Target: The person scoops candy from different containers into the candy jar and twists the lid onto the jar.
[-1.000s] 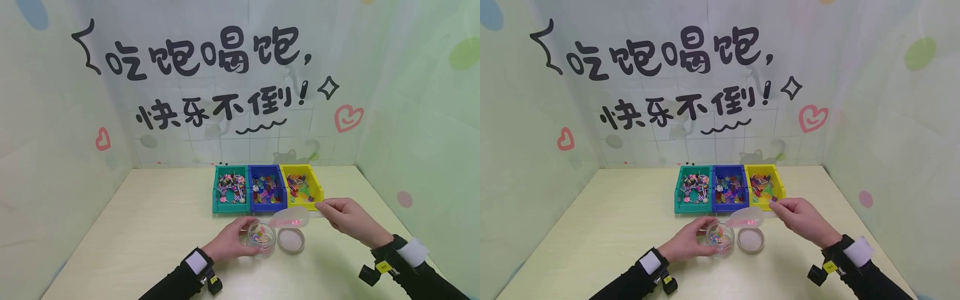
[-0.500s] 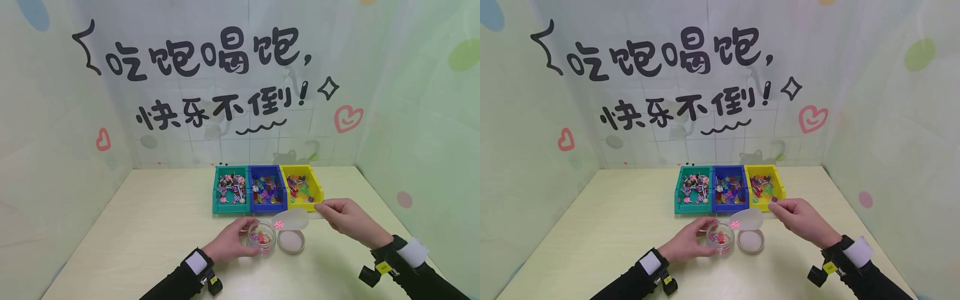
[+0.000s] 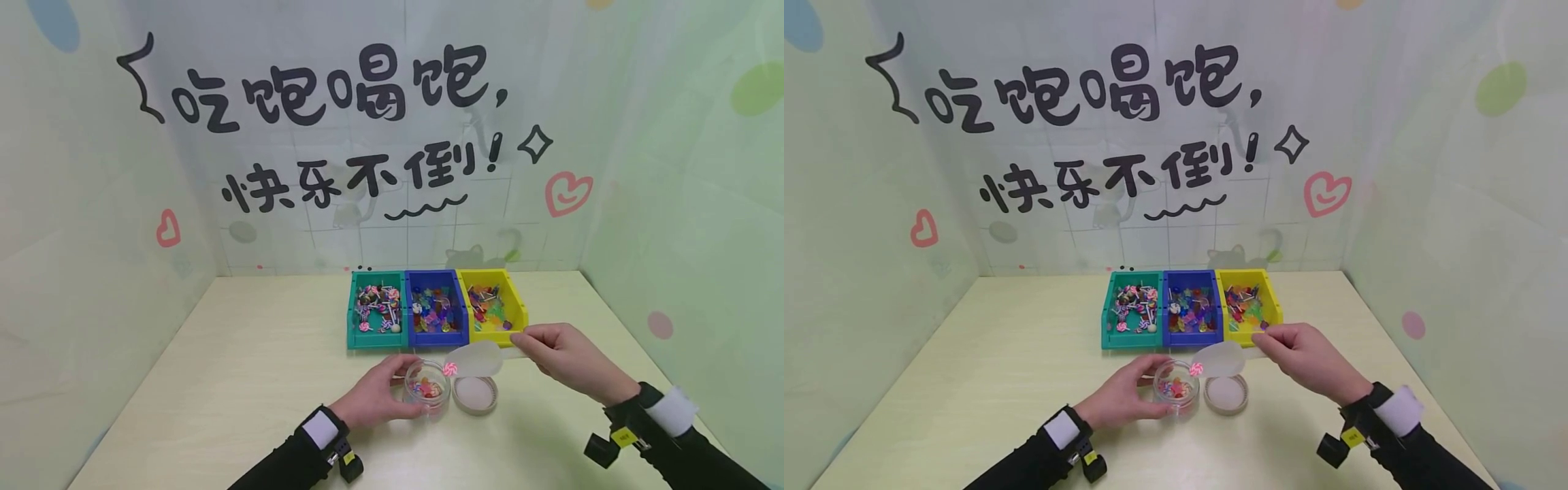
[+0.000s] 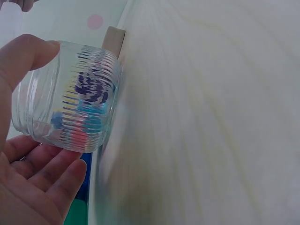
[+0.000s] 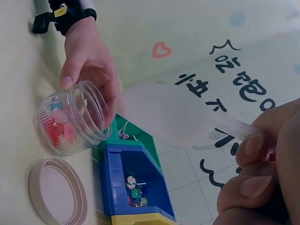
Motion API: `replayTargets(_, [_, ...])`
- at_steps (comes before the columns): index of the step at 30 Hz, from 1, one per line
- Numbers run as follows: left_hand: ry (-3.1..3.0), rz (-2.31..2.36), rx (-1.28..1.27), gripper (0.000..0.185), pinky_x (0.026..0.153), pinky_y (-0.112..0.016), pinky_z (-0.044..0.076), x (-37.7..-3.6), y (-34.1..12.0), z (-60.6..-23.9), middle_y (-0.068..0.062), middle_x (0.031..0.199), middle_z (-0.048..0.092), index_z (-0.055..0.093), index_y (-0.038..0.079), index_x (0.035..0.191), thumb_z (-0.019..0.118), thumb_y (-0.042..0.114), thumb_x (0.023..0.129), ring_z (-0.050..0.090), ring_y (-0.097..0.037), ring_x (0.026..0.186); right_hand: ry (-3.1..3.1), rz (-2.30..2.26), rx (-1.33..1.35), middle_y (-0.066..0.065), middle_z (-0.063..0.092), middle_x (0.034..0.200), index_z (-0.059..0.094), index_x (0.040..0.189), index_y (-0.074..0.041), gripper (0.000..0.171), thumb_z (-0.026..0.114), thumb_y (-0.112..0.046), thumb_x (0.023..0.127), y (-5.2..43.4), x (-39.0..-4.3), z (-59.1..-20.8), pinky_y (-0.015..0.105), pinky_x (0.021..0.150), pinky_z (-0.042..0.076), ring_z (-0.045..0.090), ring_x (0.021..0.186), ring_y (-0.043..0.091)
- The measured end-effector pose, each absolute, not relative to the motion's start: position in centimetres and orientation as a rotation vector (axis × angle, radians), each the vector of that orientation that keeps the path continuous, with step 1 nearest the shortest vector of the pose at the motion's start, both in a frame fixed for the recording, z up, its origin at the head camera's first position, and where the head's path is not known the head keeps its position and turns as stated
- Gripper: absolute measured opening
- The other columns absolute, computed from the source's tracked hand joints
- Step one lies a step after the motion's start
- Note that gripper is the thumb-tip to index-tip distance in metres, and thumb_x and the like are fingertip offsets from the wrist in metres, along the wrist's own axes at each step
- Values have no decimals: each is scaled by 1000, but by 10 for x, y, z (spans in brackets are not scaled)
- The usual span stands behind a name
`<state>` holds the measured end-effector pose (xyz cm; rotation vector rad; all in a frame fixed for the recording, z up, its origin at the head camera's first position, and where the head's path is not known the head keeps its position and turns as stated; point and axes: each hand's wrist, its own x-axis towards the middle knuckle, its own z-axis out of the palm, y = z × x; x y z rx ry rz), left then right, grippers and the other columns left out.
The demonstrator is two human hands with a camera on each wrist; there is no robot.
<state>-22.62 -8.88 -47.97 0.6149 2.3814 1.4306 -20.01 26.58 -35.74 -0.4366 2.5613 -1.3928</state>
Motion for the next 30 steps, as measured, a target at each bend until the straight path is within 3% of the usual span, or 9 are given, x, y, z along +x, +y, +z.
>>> replayTargets(18, [2382,1437,638,80,125,-56,49,-227,-89,-482,-7,152,61,54,12,156,94,30,89,58,-32,144,2583,-1396,-432,-2,41,66,76,132,2,39,60,-28,114,269,-203,-366,25,49,26,36,56,12])
replayTargets(25, [2381,1442,637,80,125,-56,49,-227,-90,-482,-7,151,62,54,13,156,94,28,89,59,-31,144,2541,-1528,-329,-2,39,66,67,98,0,39,56,-32,116,273,-208,-367,26,50,27,33,57,12])
replayTargets(30, [2380,1445,635,80,125,-56,49,-226,-90,-482,-7,152,62,54,13,156,94,29,89,59,-32,144,2460,-1696,-270,-2,36,68,63,96,-5,38,55,-36,117,277,-213,-370,31,50,24,29,57,17])
